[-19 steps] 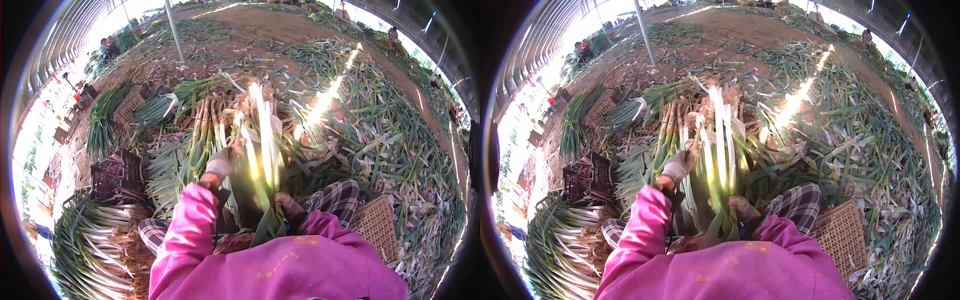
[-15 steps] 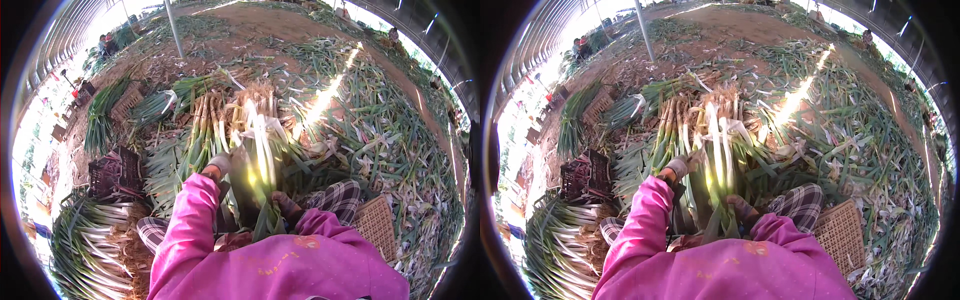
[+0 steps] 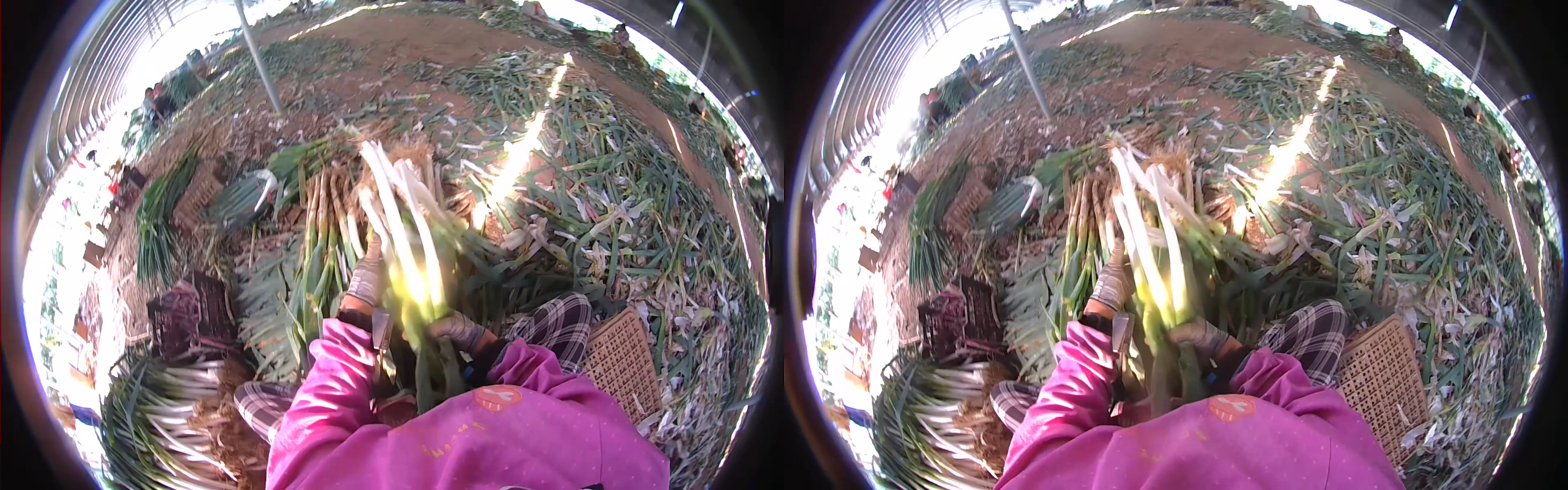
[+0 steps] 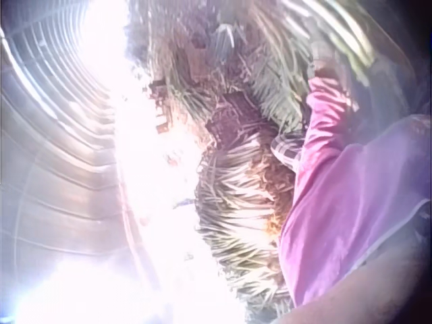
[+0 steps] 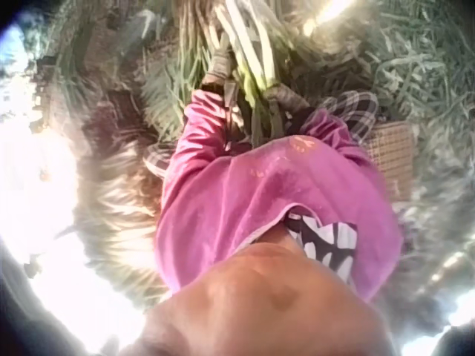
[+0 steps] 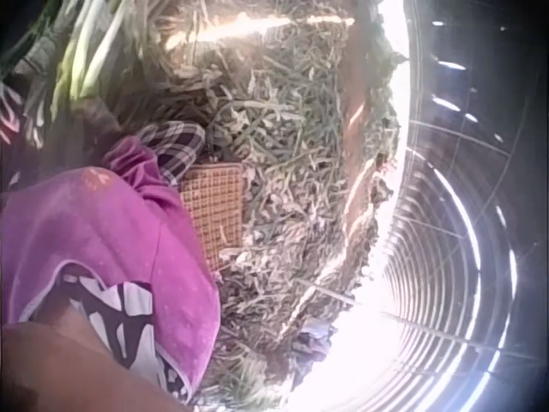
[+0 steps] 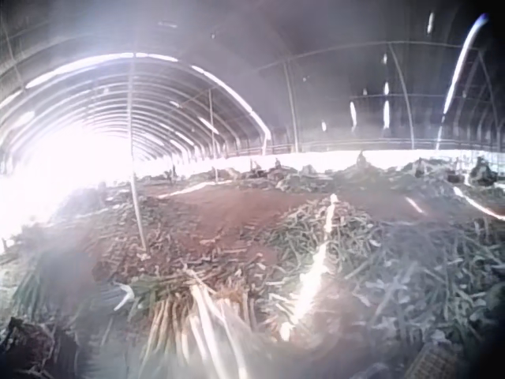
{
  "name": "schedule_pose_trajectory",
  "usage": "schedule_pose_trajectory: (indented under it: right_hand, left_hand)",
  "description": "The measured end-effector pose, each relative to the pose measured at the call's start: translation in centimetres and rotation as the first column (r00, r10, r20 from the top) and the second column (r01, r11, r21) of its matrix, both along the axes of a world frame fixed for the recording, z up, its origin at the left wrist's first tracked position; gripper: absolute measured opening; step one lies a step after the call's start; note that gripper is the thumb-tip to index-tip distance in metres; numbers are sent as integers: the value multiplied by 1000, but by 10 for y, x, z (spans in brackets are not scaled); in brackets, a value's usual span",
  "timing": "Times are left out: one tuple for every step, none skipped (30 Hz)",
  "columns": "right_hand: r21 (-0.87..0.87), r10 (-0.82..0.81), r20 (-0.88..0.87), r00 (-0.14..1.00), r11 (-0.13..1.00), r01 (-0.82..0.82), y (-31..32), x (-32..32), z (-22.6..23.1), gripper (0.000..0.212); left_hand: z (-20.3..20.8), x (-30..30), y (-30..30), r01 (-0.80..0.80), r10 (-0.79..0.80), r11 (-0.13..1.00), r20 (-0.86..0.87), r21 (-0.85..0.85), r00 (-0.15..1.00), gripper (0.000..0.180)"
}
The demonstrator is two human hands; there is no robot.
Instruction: The person pulls leeks from a pile and peels away the outer layers by hand. They then use a knife to trim the green tops before placing the cleaned leeks into a separate pile.
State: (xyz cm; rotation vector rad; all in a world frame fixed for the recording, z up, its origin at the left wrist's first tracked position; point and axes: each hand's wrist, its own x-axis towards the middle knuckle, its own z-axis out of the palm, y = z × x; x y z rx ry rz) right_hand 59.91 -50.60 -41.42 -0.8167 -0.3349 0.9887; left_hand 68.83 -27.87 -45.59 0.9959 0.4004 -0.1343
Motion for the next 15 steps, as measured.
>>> schedule_pose_trajectory:
  right_hand:
    - [-205,-124,206,971,964,167,-7,16,-31,32]
    - [-242,-169,368,914,932,269,-8,24,-29,22]
    - [-312,-115,532,839,894,320,-8,34,-29,25]
    - [-363,-27,672,740,859,361,4,42,-33,30]
    - [-357,184,926,328,706,612,22,44,-38,23]
    - [-189,460,880,-118,567,802,46,44,-43,19]
    - [-419,501,856,130,523,742,59,39,-38,16]
    - [-141,719,484,-498,626,767,74,19,-1,16]
    - [-357,570,815,105,351,866,91,29,-39,11]
    - [-630,78,776,626,158,761,87,48,-80,15]
    - [-546,10,806,592,402,735,97,41,-65,24]
    - [-415,-62,819,570,623,663,108,24,-39,33]
    - [-406,-72,817,572,632,660,108,14,-25,33]
    - [-358,-23,877,479,633,686,103,7,-16,41]
    - [-289,24,930,366,663,691,107,-3,1,49]
  left_hand:
    - [26,10,-28,-62,51,995,140,76,989,58]
    - [64,5,-49,-141,98,980,272,142,957,57]
    - [107,-2,-55,-66,-23,948,273,311,962,56]
    - [132,0,-59,-86,-27,969,447,230,894,55]
    - [136,12,-50,-117,-78,910,441,398,894,64]
    - [138,21,-35,-166,-107,816,428,553,897,73]
    - [147,24,-34,-162,-128,800,428,578,895,81]
    - [144,22,-16,-257,-73,797,510,546,857,85]
    - [154,33,-43,-223,-145,805,547,550,824,87]
    - [163,47,-85,-156,-237,824,581,545,779,90]
    - [162,39,-72,-181,-238,805,587,565,774,91]
    - [155,30,-48,-237,-224,759,585,607,780,88]
    - [156,27,-37,-148,-228,828,566,541,793,80]
    - [157,28,-30,-48,-239,887,547,459,802,73]
    - [157,32,-3,159,-151,987,438,17,886,54]
